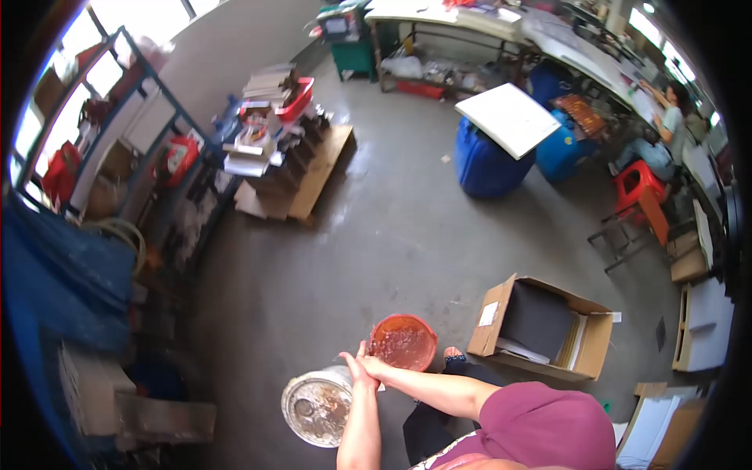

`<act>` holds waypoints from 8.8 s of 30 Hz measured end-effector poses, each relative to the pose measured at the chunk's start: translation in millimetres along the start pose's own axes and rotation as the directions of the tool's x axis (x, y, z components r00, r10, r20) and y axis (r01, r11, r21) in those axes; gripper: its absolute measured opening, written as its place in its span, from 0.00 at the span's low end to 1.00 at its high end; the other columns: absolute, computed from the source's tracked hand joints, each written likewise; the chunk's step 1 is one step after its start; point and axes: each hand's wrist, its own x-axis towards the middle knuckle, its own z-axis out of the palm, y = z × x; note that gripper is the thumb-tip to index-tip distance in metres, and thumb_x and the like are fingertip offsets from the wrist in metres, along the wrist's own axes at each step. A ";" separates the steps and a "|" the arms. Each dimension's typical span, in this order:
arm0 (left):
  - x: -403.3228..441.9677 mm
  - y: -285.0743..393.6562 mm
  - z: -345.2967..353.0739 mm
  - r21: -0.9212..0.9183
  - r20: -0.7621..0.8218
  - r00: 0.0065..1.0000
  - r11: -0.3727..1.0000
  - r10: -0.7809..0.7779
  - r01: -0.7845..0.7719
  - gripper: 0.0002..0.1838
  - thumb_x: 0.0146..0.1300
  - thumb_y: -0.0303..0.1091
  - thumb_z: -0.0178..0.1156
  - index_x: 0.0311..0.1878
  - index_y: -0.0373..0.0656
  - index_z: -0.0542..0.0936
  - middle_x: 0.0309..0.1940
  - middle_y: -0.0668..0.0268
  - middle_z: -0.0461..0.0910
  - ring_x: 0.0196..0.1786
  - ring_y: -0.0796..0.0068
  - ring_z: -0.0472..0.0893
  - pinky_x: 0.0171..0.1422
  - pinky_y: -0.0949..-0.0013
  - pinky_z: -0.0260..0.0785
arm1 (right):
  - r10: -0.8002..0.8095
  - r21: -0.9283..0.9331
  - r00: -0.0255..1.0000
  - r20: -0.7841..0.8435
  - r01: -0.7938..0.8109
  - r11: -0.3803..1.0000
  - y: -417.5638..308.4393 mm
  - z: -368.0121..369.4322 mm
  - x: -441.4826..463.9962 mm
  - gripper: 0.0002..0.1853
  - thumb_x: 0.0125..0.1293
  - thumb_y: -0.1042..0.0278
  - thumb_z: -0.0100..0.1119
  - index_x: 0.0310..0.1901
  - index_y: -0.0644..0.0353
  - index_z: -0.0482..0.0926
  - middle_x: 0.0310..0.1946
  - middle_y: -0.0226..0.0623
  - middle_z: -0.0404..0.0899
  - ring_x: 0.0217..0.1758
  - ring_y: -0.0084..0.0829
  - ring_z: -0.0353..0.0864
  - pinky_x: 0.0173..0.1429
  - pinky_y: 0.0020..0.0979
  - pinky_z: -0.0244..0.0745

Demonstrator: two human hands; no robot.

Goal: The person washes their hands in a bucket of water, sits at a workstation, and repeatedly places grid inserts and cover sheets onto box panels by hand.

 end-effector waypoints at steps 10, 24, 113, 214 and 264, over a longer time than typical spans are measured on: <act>-55.5 103.0 92.3 0.000 0.795 0.578 0.952 0.187 -0.307 0.40 0.71 0.71 0.34 0.75 0.54 0.61 0.69 0.71 0.68 0.67 0.67 0.68 0.74 0.56 0.60 | -0.104 0.219 0.961 0.255 0.047 0.975 -190.4 -116.0 -117.0 0.39 0.75 0.35 0.28 0.76 0.58 0.53 0.77 0.51 0.51 0.82 0.47 0.47 0.83 0.44 0.41; 28.6 177.8 544.1 0.444 -0.090 0.968 0.879 0.235 -0.172 0.31 0.79 0.51 0.39 0.78 0.45 0.57 0.78 0.61 0.55 0.80 0.62 0.51 0.82 0.58 0.43 | -0.417 0.692 0.907 0.062 0.262 0.673 -302.1 -404.5 134.1 0.37 0.77 0.42 0.36 0.77 0.60 0.49 0.80 0.43 0.46 0.83 0.42 0.40 0.83 0.41 0.40; 663.2 -259.7 1654.2 0.767 -0.107 0.315 0.123 -0.943 0.629 0.41 0.75 0.64 0.30 0.70 0.35 0.65 0.67 0.47 0.70 0.69 0.45 0.68 0.74 0.46 0.60 | 0.193 0.316 0.367 -0.910 0.311 0.896 -68.5 -1664.0 402.6 0.22 0.52 0.65 0.75 0.49 0.58 0.80 0.46 0.44 0.75 0.51 0.45 0.77 0.56 0.39 0.74; 440.5 -359.5 1647.4 -0.333 0.779 0.410 0.867 0.475 -0.371 0.51 0.68 0.75 0.23 0.79 0.41 0.49 0.80 0.51 0.47 0.82 0.56 0.46 0.83 0.48 0.38 | -0.841 0.217 0.324 -0.433 0.943 0.252 92.8 -1796.6 344.5 0.39 0.63 0.54 0.69 0.68 0.65 0.61 0.57 0.46 0.76 0.51 0.39 0.82 0.54 0.35 0.75; 678.8 -351.3 1787.4 0.717 0.646 0.761 0.295 0.063 -0.632 0.14 0.74 0.37 0.57 0.47 0.32 0.81 0.36 0.60 0.84 0.41 0.71 0.83 0.49 0.68 0.75 | -0.509 -0.631 0.445 -0.737 -0.183 0.754 256.6 -2291.6 452.3 0.22 0.53 0.59 0.73 0.50 0.50 0.83 0.50 0.32 0.82 0.61 0.37 0.72 0.67 0.41 0.60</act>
